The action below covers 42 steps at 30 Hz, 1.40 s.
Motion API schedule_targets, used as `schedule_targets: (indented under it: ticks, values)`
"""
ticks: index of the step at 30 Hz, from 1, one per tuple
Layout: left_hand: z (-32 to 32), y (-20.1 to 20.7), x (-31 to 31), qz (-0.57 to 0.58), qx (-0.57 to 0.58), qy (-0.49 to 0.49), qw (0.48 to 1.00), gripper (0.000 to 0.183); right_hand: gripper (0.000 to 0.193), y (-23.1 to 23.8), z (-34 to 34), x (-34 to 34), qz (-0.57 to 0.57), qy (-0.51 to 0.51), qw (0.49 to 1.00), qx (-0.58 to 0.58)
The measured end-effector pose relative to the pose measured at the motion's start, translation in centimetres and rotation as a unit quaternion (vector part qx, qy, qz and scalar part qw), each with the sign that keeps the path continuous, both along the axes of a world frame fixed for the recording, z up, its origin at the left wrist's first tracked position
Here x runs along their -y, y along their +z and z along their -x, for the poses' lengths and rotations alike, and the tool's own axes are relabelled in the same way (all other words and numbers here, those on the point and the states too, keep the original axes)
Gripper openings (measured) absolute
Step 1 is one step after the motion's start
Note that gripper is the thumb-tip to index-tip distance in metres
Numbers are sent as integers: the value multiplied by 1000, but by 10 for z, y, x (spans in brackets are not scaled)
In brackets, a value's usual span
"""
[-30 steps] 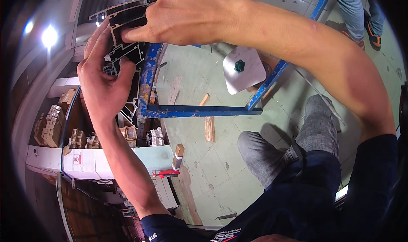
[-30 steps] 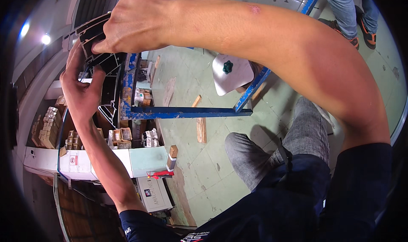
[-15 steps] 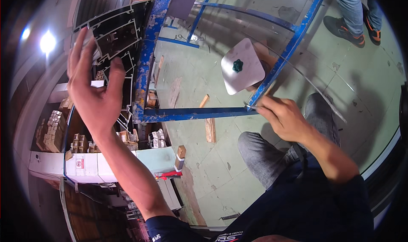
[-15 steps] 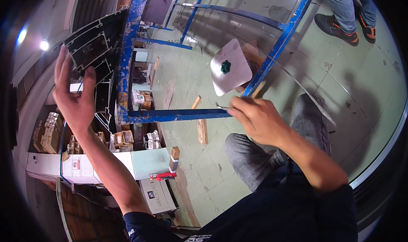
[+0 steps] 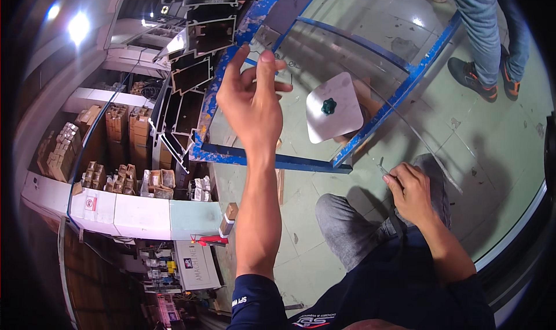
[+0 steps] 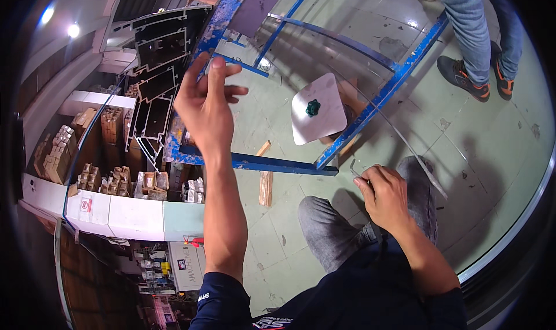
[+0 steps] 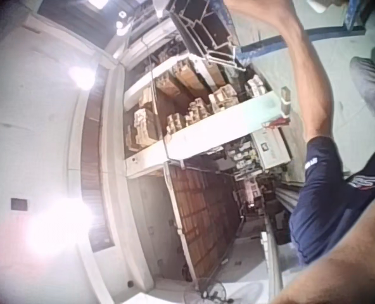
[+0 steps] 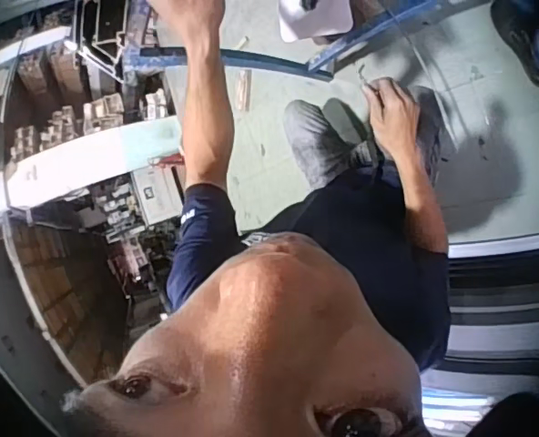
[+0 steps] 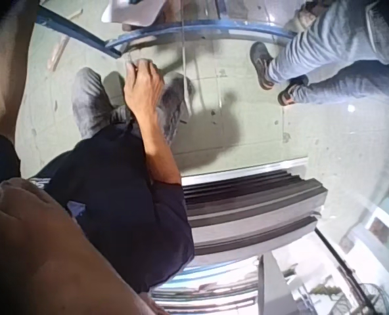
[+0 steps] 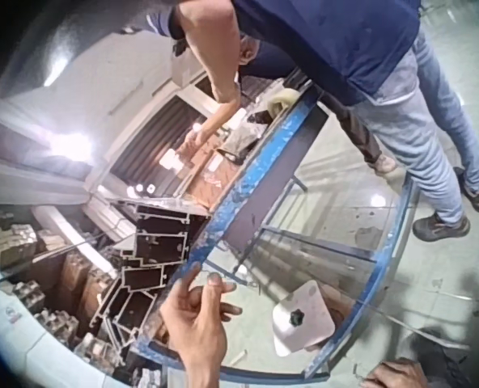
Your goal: The person assembles and adjusts components of a metal extrusion, attaching a plastic seal and metal bracket to the frame. The person uses a hex key or Allen wrench to tighten the components.
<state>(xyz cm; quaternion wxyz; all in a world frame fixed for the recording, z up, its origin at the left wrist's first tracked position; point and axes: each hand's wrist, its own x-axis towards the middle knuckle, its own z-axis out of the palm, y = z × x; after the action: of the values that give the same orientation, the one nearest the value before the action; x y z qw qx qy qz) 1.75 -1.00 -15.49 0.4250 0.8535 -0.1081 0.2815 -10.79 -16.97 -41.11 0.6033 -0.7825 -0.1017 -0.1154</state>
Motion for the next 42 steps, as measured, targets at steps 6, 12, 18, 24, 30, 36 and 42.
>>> schedule_targets:
  ticks: [6,12,18,24,30,36,42]
  values:
    - [-17,5,3,5,73,-28,997,27,17,-7,2,5,-47,17,997,-60]
    - [15,-3,20,-151,110,-19,982,21,17,-21,6,17,-40,2,995,-90]
    - [54,-107,-34,-298,-281,-7,912,48,13,-32,4,30,-21,22,987,-157]
    - [116,-181,-52,-269,-255,-190,909,47,11,-31,9,21,-255,135,931,-222]
    - [140,-184,-66,-169,-440,-190,861,26,16,-24,6,-2,-433,203,842,-249]
    - [183,-201,-45,19,-440,-80,894,27,21,-13,21,-46,-402,164,867,-245]
    - [200,-217,-44,-30,-458,-30,888,28,27,-27,28,-58,-411,143,874,-219]
